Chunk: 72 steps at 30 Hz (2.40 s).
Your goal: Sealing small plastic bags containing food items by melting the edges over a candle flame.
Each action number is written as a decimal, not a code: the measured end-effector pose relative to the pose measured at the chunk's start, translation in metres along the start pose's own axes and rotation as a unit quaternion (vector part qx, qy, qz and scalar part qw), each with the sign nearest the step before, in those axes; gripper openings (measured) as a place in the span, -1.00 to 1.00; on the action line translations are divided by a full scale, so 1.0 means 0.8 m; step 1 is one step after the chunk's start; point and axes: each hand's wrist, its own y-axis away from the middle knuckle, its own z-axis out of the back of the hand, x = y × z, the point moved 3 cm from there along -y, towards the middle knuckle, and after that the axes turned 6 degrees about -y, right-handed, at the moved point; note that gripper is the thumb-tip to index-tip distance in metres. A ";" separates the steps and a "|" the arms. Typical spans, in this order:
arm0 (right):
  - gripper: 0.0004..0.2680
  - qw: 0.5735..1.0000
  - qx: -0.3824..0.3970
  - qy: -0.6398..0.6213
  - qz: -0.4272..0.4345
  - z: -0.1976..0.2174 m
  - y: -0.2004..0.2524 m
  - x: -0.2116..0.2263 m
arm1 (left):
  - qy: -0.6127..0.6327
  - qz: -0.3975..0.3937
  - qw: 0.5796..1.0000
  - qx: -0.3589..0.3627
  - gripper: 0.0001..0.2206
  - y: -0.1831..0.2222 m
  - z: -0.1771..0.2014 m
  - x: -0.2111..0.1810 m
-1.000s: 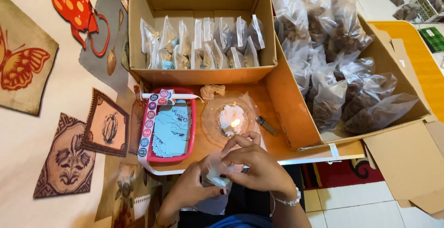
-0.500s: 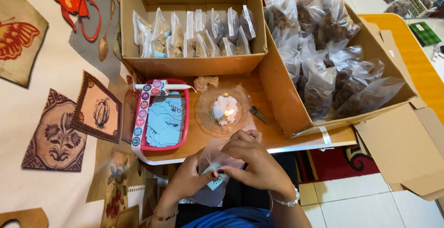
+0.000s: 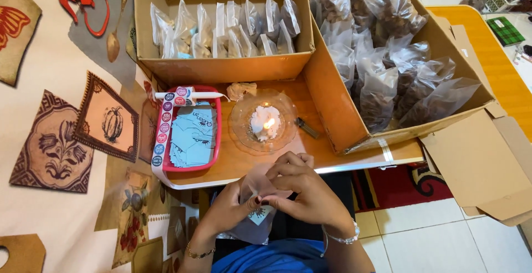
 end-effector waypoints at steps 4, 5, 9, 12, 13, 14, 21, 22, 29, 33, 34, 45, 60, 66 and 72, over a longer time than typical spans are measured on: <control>-0.78 0.999 -0.033 -0.025 -0.009 -0.004 0.005 -0.004 | 0.018 -0.027 0.999 -0.002 -0.29 -0.004 -0.005 0.002; -0.80 0.999 -0.038 -0.034 -0.020 -0.004 0.006 -0.005 | 0.030 -0.030 0.999 0.004 -0.26 -0.004 -0.006 -0.001; -0.89 0.998 -0.011 -0.041 -0.054 -0.005 0.013 -0.012 | 0.049 -0.039 0.998 0.014 -0.27 -0.005 -0.010 -0.005; -0.89 0.999 0.010 -0.032 -0.040 -0.009 0.018 -0.016 | 0.065 -0.041 0.997 0.016 -0.31 -0.007 -0.011 -0.001; -0.89 0.999 0.009 -0.032 -0.040 -0.008 0.019 -0.016 | 0.064 -0.041 0.997 0.017 -0.31 -0.007 -0.012 -0.002; -0.91 0.998 0.023 -0.029 -0.041 -0.009 0.020 -0.016 | 0.046 -0.036 0.998 0.014 -0.34 -0.007 -0.012 -0.003; -0.85 0.998 -0.015 -0.056 -0.016 -0.002 0.017 -0.015 | 0.045 -0.048 0.998 0.000 -0.44 -0.013 -0.017 0.018; -0.85 0.998 -0.015 -0.056 -0.016 -0.002 0.018 -0.013 | 0.045 -0.048 0.998 0.000 -0.44 -0.014 -0.018 0.020; -0.84 0.996 0.057 -0.060 -0.015 -0.007 0.015 -0.003 | 0.013 -0.071 0.997 0.001 -0.50 -0.012 -0.019 0.012; -0.79 0.994 0.085 -0.057 0.024 -0.010 0.013 0.000 | 0.049 -0.099 0.994 0.019 -0.36 -0.012 -0.022 0.001; -0.79 0.994 0.086 -0.058 0.022 -0.012 0.016 -0.005 | 0.050 -0.098 0.994 0.020 -0.36 -0.014 -0.023 0.013; -0.90 0.985 -0.143 0.074 0.062 0.017 0.016 -0.003 | 0.052 -0.102 0.993 -0.016 -0.34 -0.014 -0.017 0.002; -0.72 0.985 -0.120 -0.108 -0.052 -0.003 0.042 -0.037 | 0.026 -0.223 0.968 -0.111 -0.28 -0.010 -0.025 0.024; -0.90 0.955 -0.212 -0.146 -0.145 -0.029 0.047 -0.097 | -0.003 -0.228 0.937 -0.263 -0.56 -0.016 -0.030 0.032; -0.89 0.943 -0.250 -0.151 -0.163 -0.048 0.052 -0.127 | -0.053 -0.176 0.906 -0.380 -0.69 -0.026 -0.034 0.044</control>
